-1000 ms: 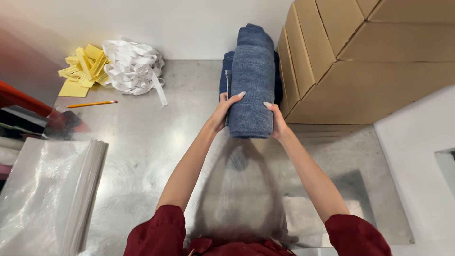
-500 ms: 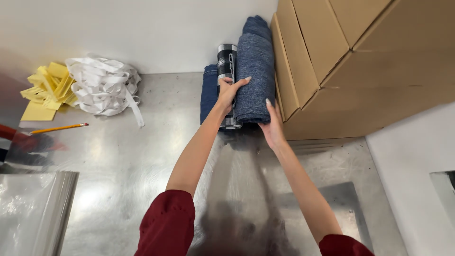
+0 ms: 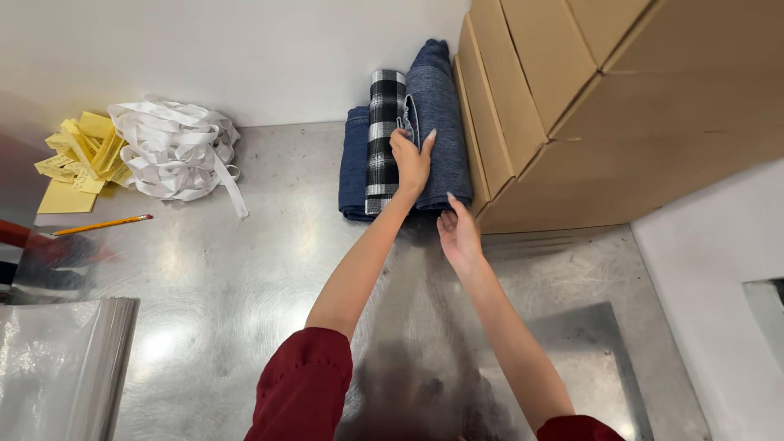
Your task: The person takes a checkered shirt, a pair of jeans, a black t-shirt, and a brown t-shirt from a clothing rack. They fold each item by hand on a metal table and place them in a neat stack.
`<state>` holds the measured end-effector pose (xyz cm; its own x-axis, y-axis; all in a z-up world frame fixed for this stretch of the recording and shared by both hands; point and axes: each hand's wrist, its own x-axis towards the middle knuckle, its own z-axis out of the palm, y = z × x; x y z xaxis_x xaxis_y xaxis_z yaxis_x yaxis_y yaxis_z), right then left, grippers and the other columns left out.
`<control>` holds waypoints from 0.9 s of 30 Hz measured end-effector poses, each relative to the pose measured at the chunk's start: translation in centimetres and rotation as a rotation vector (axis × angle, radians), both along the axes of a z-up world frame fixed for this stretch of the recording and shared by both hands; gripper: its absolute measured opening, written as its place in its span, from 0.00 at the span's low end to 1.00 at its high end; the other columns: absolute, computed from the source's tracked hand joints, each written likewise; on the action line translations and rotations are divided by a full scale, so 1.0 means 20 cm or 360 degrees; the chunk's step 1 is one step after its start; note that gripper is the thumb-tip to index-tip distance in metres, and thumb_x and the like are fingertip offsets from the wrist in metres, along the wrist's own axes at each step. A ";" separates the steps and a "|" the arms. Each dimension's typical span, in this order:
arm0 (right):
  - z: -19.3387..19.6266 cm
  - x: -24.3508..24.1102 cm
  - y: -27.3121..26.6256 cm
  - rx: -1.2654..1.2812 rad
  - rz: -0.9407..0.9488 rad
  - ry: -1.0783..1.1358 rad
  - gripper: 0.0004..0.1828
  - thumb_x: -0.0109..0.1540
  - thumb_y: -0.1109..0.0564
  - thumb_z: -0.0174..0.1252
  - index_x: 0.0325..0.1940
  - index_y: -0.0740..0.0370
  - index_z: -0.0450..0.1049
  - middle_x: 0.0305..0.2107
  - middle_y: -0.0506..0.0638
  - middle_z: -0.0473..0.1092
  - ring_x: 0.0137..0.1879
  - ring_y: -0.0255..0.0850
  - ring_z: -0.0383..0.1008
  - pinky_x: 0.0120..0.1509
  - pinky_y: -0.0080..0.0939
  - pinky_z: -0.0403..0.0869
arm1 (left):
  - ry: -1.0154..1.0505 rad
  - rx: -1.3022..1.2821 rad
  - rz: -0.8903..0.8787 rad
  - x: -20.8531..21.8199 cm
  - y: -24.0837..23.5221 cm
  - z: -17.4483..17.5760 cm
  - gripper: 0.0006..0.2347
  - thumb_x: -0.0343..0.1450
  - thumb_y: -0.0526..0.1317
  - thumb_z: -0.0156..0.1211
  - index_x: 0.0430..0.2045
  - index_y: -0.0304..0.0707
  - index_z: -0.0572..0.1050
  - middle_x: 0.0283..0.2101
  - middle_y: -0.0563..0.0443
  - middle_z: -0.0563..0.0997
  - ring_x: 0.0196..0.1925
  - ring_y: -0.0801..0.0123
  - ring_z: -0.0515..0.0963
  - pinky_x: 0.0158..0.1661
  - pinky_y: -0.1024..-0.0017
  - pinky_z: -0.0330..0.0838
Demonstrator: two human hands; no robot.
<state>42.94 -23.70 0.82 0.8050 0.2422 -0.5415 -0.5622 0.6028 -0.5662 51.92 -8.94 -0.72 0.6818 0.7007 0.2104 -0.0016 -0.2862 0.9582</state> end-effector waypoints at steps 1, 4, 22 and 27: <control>0.03 -0.01 -0.01 0.0006 -0.0002 -0.0011 0.53 0.61 0.55 0.70 0.77 0.64 0.38 0.69 0.64 0.40 0.77 0.52 0.44 0.78 0.50 0.53 | -0.0011 0.0006 -0.0002 0.01 -0.01 -0.02 0.25 0.72 0.46 0.66 0.51 0.31 0.57 0.54 0.27 0.67 0.63 0.33 0.68 0.65 0.44 0.59; 0.11 -0.08 -0.03 0.0084 0.0050 -0.0064 0.51 0.63 0.57 0.67 0.77 0.63 0.38 0.70 0.63 0.39 0.77 0.51 0.44 0.76 0.47 0.56 | 0.0104 0.0294 -0.0029 -0.06 -0.01 -0.02 0.27 0.73 0.42 0.64 0.58 0.23 0.56 0.59 0.25 0.65 0.65 0.34 0.66 0.66 0.45 0.59; 0.84 -0.89 -0.33 0.0010 -0.0406 -0.0770 0.08 0.66 0.58 0.53 0.49 0.52 0.73 0.48 0.47 0.74 0.52 0.32 0.74 0.54 0.30 0.72 | -0.0108 -0.0647 -0.0372 -1.69 -0.01 0.88 0.15 0.78 0.49 0.50 0.47 0.40 0.80 0.51 0.43 0.82 0.57 0.59 0.80 0.57 0.62 0.72; 0.91 -1.06 -0.35 -0.0003 -0.0519 -0.0936 0.07 0.67 0.58 0.53 0.49 0.52 0.73 0.44 0.47 0.76 0.49 0.32 0.75 0.52 0.29 0.73 | -0.0254 -0.0738 -0.0058 -2.11 0.03 1.06 0.14 0.78 0.45 0.49 0.45 0.36 0.78 0.51 0.41 0.82 0.56 0.58 0.80 0.58 0.59 0.71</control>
